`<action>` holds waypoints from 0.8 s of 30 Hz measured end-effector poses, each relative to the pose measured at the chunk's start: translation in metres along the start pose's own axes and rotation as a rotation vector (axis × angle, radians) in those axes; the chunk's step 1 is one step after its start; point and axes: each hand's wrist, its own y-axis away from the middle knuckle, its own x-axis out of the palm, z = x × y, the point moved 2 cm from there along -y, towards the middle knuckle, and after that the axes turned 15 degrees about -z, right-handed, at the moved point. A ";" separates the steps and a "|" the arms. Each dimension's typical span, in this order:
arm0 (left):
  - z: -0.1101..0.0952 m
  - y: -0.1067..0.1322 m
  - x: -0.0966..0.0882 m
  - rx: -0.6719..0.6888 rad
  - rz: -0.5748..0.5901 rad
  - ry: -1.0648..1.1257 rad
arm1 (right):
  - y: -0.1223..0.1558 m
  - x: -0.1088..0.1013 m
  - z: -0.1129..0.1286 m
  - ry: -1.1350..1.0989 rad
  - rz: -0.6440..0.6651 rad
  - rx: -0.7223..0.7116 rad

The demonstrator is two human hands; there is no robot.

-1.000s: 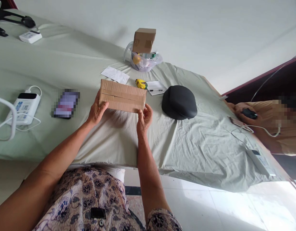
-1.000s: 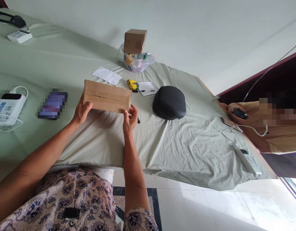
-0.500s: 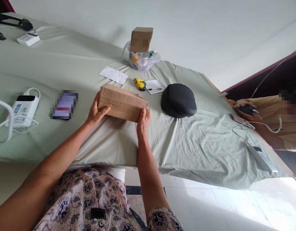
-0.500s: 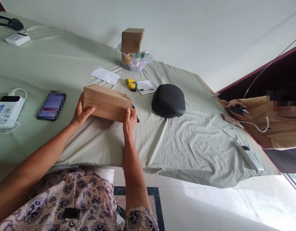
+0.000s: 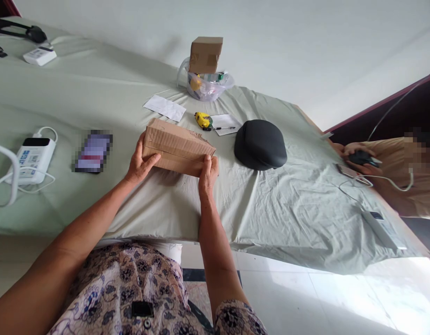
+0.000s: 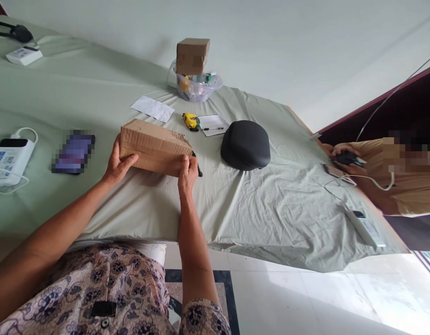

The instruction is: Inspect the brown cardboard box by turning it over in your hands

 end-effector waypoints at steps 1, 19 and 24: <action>-0.001 0.000 0.000 0.004 -0.006 -0.008 | 0.000 0.000 -0.001 0.003 0.007 0.011; -0.008 0.004 0.004 0.190 -0.003 -0.095 | -0.008 0.002 -0.017 -0.028 0.120 0.073; -0.008 0.003 0.004 0.206 -0.004 -0.101 | -0.009 0.004 -0.024 -0.008 0.155 0.102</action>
